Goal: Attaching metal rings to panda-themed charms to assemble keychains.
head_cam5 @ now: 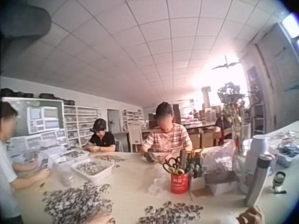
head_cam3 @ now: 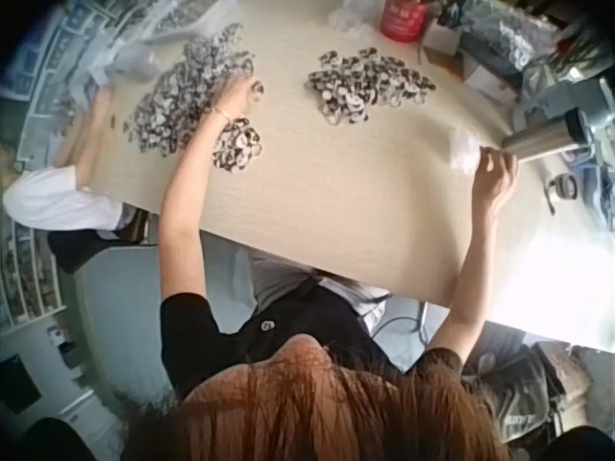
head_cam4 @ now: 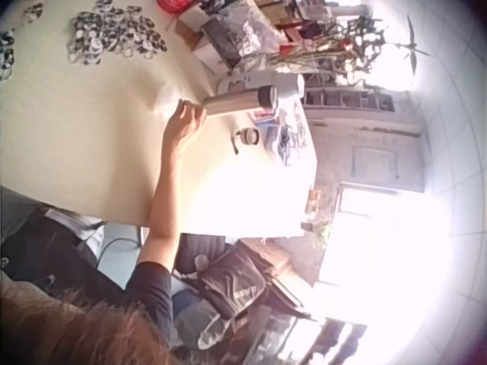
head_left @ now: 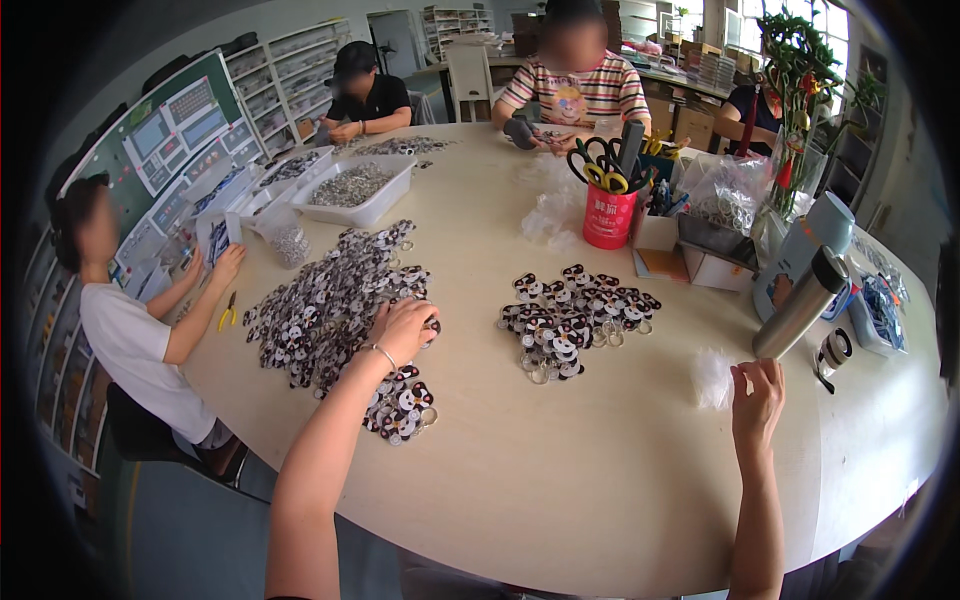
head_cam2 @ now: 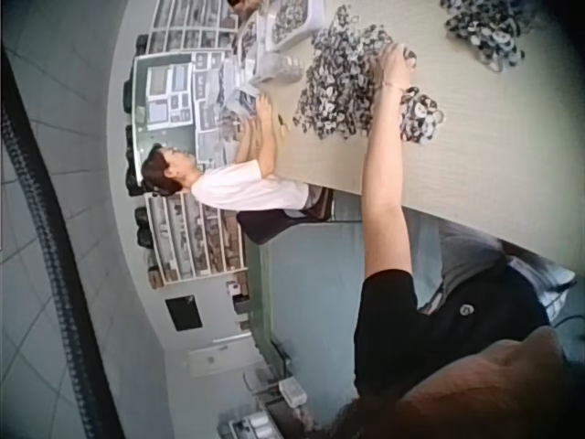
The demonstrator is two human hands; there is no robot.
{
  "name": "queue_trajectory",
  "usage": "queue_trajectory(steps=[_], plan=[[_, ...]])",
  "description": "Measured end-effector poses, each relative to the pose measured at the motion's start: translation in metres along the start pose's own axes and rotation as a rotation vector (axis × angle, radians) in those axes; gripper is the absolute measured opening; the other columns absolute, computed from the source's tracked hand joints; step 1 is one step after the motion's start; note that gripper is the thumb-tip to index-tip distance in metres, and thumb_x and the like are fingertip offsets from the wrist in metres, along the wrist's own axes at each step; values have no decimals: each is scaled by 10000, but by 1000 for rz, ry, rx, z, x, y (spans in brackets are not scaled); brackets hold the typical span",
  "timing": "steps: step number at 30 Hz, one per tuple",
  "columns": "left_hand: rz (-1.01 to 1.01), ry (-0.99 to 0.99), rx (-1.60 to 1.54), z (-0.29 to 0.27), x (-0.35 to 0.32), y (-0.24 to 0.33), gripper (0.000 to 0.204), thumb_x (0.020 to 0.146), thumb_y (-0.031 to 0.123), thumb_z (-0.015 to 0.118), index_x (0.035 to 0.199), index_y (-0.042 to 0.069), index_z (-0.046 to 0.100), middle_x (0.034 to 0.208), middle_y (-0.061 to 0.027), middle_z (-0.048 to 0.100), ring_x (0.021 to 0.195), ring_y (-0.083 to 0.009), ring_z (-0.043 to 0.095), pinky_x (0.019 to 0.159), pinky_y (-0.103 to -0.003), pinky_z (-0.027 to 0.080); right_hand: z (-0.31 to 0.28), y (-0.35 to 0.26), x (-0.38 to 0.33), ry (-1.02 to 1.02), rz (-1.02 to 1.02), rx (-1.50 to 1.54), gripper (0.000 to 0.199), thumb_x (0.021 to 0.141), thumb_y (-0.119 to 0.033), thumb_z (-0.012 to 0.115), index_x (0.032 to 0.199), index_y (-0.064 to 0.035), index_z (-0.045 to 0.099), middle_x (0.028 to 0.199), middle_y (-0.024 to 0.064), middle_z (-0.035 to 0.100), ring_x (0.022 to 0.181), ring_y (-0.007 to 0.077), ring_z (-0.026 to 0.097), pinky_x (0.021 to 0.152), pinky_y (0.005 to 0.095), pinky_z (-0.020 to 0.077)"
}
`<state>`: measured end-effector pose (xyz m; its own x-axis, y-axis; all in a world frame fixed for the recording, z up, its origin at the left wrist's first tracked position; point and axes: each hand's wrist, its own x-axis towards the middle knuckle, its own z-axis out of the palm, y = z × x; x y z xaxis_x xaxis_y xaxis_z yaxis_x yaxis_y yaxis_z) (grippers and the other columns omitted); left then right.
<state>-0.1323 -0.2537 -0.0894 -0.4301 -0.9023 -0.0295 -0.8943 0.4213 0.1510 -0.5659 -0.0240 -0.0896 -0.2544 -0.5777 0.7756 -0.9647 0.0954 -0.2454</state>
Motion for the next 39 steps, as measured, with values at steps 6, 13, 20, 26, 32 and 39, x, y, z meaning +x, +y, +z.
queue_trajectory(steps=[6,13,20,26,32,39], plan=[[263,231,36,34,-70,36,378,871,233,620,1214,96,538,1306,-133,512,1277,-319,399,1065,-446,307,-7,-28,-5,3,-14,55,102,740,16,716,769,5,619,797,103,547,742,269,566,659,364,457],[205,116,46,15,-102,99,522,860,374,625,1278,86,505,1302,-157,473,1152,-320,462,968,-459,372,-21,-51,-14,-21,-79,84,116,730,19,721,785,-25,629,796,78,559,737,261,550,620,367,447],[-49,149,127,16,15,40,558,932,362,510,1376,47,389,1470,-218,306,1367,-354,290,1101,-459,272,-36,-69,-18,-29,-91,146,116,717,26,725,764,-15,627,780,91,559,718,265,550,613,363,446],[57,34,172,35,-34,80,540,940,315,489,1381,24,381,1434,-248,359,1327,-382,349,1041,-436,362,-41,-65,-29,-46,-85,151,147,684,40,739,764,-19,631,774,88,556,699,261,546,595,363,444],[280,213,309,30,-100,123,448,831,160,558,1246,-1,503,1134,-196,567,992,-302,551,805,-399,483,-35,-80,-29,-102,-168,252,160,668,49,740,761,-22,631,769,83,548,680,260,541,567,361,445],[526,273,273,43,-124,171,381,811,215,637,1053,-69,562,859,-103,555,769,-214,570,620,-282,511,-29,-95,-45,-220,-244,327,178,665,9,759,779,-45,633,797,67,566,692,248,558,576,354,465]])
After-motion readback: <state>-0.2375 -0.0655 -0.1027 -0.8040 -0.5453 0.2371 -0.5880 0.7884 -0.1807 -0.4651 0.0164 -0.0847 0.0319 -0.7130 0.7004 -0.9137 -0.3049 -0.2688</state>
